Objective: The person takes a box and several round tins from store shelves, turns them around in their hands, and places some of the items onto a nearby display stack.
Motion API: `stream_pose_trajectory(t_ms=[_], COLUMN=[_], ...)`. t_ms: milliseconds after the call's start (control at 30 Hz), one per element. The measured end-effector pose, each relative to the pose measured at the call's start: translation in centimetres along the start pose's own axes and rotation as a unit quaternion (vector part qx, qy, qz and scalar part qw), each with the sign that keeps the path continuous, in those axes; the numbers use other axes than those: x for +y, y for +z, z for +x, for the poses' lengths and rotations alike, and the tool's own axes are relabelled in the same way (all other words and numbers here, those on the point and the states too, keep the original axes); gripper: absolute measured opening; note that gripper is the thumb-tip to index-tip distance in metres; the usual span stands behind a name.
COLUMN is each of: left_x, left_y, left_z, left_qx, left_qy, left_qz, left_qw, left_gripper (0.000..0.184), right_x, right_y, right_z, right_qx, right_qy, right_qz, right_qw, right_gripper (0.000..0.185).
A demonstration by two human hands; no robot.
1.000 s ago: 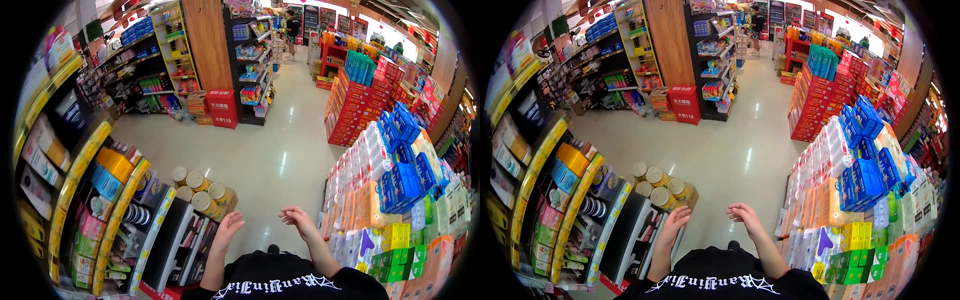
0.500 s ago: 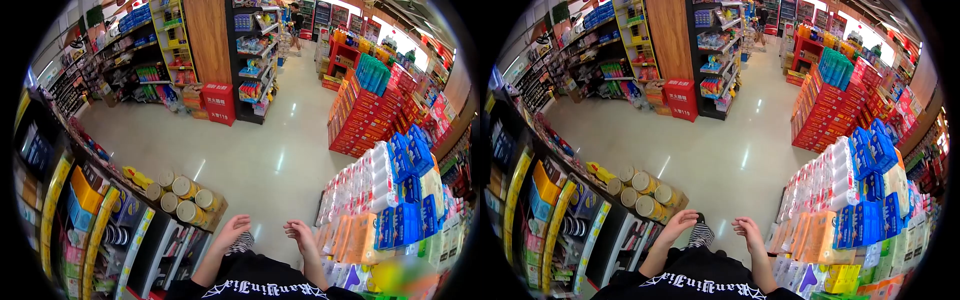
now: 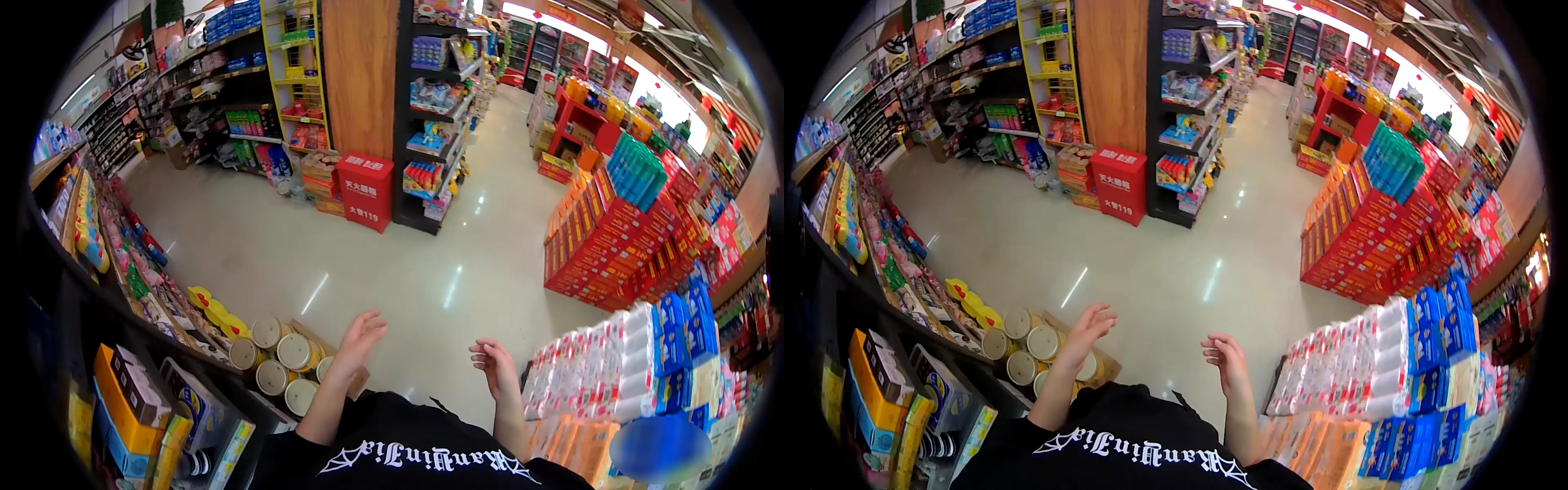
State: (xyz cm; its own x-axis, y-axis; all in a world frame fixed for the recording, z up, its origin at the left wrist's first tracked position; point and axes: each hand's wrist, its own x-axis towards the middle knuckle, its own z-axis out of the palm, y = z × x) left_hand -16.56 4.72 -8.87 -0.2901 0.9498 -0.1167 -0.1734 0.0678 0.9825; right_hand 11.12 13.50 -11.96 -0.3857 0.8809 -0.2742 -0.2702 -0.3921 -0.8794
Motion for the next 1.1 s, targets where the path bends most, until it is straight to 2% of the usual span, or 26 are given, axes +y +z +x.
stream_pose_trajectory(t_ms=[133,200,267,367,600,767,900,1100], left_x=[0.0,-0.4,-1.0,-1.8,-0.5,3.5,3.6,2.9], left_y=[-3.0,-4.6,-6.2,-7.8,-10.4,-11.6,-12.9,-14.2], left_z=[2.4,3.3,4.2,5.9,14.7,23.5,29.7,34.8], left_qx=[0.02,0.035,0.091,0.144,0.221,0.253,0.272,0.304], left_qy=[-0.028,-0.033,-0.078,-0.095,-0.066,-0.025,-0.006,-0.068], left_qz=[-0.01,-0.02,-0.067,-0.114,-0.108,-0.11,-0.09,-0.123], left_qw=[0.999,0.999,0.991,0.978,0.967,0.961,0.958,0.942], left_gripper=[0.046,0.046,0.047,0.047,0.043,0.046,0.046,0.047], right_x=[0.8,1.2,1.3,0.8,-1.5,-6.1,-8.1,-8.1], right_y=[2.4,3.9,5.6,8.4,13.3,15.4,15.8,17.7], right_z=[4.7,7.4,10.4,15.7,28.9,38.1,45.1,51.8], right_qx=[-0.015,-0.031,-0.057,-0.112,-0.202,-0.222,-0.2,-0.22], right_qy=[0.028,0.077,0.097,0.114,0.128,0.102,0.092,0.135], right_qz=[0.006,-0.022,-0.035,-0.06,-0.107,-0.12,-0.141,-0.11], right_qw=[0.999,0.996,0.993,0.985,0.965,0.962,0.965,0.96], right_gripper=[0.021,0.02,0.021,0.021,0.022,0.022,0.022,0.022])
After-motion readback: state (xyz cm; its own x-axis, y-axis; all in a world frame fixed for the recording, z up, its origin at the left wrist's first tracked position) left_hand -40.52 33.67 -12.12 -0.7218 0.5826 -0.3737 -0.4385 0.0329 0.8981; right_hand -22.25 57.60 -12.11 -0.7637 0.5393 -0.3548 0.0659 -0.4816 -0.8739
